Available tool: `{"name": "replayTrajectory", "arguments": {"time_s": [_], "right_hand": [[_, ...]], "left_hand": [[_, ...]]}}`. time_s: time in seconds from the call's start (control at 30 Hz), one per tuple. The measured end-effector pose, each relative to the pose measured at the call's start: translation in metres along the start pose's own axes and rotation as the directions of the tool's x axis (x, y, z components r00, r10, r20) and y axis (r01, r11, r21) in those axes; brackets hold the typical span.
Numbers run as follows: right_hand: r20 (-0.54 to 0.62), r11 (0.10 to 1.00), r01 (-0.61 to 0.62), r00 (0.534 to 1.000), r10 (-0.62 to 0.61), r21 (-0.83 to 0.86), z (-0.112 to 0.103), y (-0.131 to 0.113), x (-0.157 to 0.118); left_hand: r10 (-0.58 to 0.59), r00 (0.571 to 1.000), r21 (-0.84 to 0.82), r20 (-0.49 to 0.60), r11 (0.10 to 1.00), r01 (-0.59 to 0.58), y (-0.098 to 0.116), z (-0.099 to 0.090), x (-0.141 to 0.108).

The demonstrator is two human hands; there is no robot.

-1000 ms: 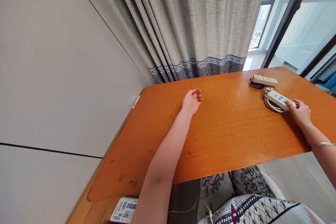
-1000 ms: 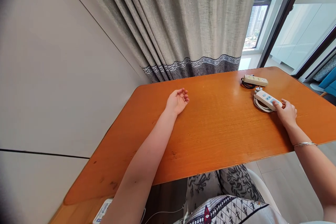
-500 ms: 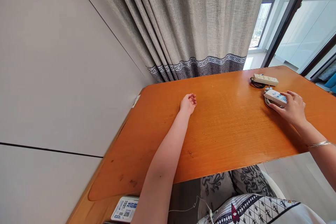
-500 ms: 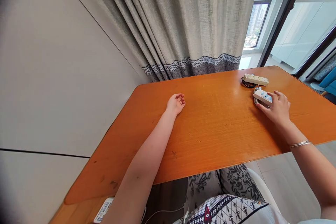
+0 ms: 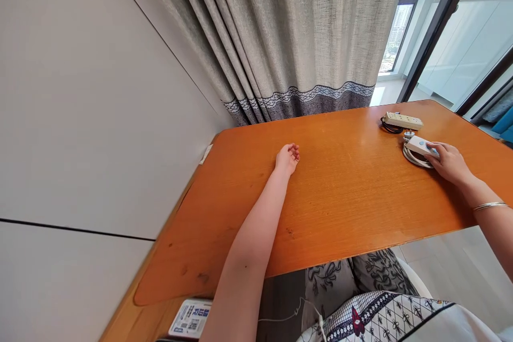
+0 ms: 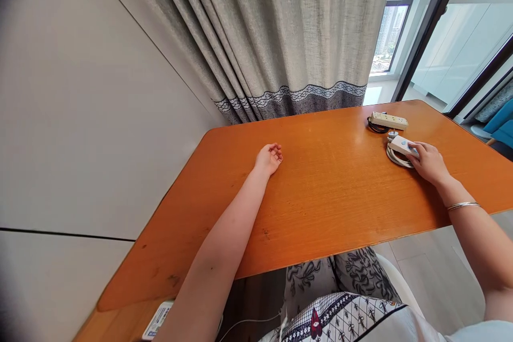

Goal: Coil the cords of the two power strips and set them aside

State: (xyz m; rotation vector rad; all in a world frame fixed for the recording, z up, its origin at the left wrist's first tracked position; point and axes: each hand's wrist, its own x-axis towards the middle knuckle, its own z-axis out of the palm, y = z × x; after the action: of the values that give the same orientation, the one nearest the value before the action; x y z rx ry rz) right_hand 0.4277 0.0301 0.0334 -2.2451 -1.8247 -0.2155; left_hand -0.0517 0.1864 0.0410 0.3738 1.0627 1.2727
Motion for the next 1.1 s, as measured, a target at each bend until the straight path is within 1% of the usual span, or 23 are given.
{"name": "replayTrajectory", "arguments": {"time_s": [0.07, 0.13, 0.27, 0.4, 0.67, 0.83, 0.93, 1.0, 1.1], "right_hand": [[0.000, 0.997, 0.053, 0.999, -0.053, -0.060, 0.001, 0.000, -0.004], [0.027, 0.991, 0.071, 0.997, -0.068, -0.114, -0.002, -0.001, -0.006], [0.067, 0.979, 0.069, 0.996, -0.058, -0.193, -0.009, -0.007, -0.007], [0.063, 0.977, 0.044, 0.998, -0.032, -0.207, -0.012, -0.010, -0.006], [-0.023, 0.982, 0.051, 0.998, -0.056, -0.180, -0.015, -0.015, -0.004], [-0.042, 0.972, 0.004, 0.999, -0.014, -0.236, -0.020, -0.024, -0.003], [-0.074, 0.969, -0.015, 0.997, -0.003, -0.248, -0.021, -0.033, -0.004], [-0.092, 0.969, 0.007, 0.995, -0.031, -0.247, -0.022, -0.041, -0.005], [-0.108, 0.970, 0.073, 0.989, -0.100, -0.233, -0.023, -0.052, -0.004]], "left_hand": [[0.008, 1.000, 0.001, 0.003, 1.000, -0.008, -0.002, 0.000, 0.000], [0.015, 1.000, 0.004, 0.004, 1.000, -0.015, -0.003, 0.001, 0.000], [0.021, 1.000, 0.008, 0.011, 1.000, -0.021, -0.005, 0.000, 0.001], [0.022, 1.000, 0.003, 0.012, 1.000, -0.022, -0.005, -0.001, 0.002], [0.021, 1.000, -0.002, 0.014, 1.000, -0.021, -0.005, -0.002, 0.003], [0.019, 1.000, 0.003, 0.017, 1.000, -0.019, -0.005, -0.002, 0.003], [0.017, 1.000, 0.004, 0.018, 1.000, -0.017, -0.005, -0.002, 0.003], [0.016, 1.000, 0.004, 0.020, 1.000, -0.016, -0.005, -0.002, 0.004], [0.016, 1.000, 0.005, 0.023, 1.000, -0.016, -0.006, -0.003, 0.005]]}}
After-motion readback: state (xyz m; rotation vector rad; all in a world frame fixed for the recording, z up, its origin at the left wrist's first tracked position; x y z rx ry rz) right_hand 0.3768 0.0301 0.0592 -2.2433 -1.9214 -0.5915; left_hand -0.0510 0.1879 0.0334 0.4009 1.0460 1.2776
